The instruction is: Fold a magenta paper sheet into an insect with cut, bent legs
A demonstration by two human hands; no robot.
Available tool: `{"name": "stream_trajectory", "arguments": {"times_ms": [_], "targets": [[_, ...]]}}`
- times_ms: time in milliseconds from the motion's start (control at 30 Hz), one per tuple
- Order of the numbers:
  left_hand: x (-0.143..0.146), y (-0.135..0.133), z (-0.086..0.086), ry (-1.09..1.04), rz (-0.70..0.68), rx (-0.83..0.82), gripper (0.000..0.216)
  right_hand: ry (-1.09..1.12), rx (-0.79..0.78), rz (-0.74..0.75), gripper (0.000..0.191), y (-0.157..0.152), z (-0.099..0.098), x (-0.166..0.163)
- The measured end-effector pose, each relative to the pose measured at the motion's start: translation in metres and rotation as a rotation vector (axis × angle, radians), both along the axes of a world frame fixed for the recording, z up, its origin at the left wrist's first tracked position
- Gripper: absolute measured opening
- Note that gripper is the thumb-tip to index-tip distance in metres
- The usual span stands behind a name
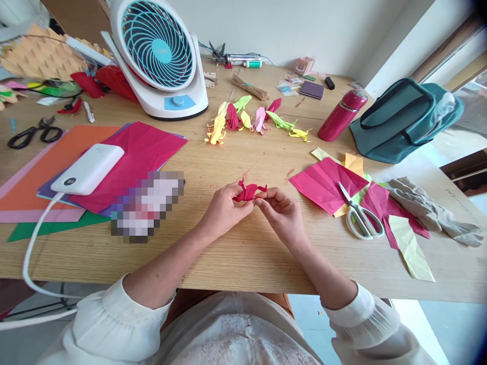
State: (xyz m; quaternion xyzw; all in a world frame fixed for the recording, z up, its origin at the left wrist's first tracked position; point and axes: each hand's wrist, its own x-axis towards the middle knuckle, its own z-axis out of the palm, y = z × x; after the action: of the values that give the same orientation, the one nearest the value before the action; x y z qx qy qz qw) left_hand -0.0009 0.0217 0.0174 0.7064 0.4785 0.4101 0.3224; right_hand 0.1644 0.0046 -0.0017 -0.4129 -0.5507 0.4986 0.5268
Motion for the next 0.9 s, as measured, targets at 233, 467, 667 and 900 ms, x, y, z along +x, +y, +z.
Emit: {"name": "stream_trajectory", "arguments": {"times_ms": [233, 467, 667, 900], "targets": [[0.003, -0.001, -0.003, 0.097, 0.041, 0.163, 0.014, -0.222, 0.193, -0.122, 0.019, -0.002, 0.003, -0.001], [0.003, -0.002, -0.006, 0.046, 0.025, 0.076, 0.012, -0.344, 0.264, -0.134, 0.023, -0.002, 0.013, 0.002], [-0.001, 0.001, 0.002, -0.012, -0.05, -0.013, 0.011, -0.288, 0.209, -0.123, 0.019, 0.004, 0.009, 0.006], [-0.005, 0.004, 0.011, -0.036, -0.077, -0.052, 0.016, -0.237, 0.158, -0.112, 0.022, 0.008, 0.004, 0.011]]}}
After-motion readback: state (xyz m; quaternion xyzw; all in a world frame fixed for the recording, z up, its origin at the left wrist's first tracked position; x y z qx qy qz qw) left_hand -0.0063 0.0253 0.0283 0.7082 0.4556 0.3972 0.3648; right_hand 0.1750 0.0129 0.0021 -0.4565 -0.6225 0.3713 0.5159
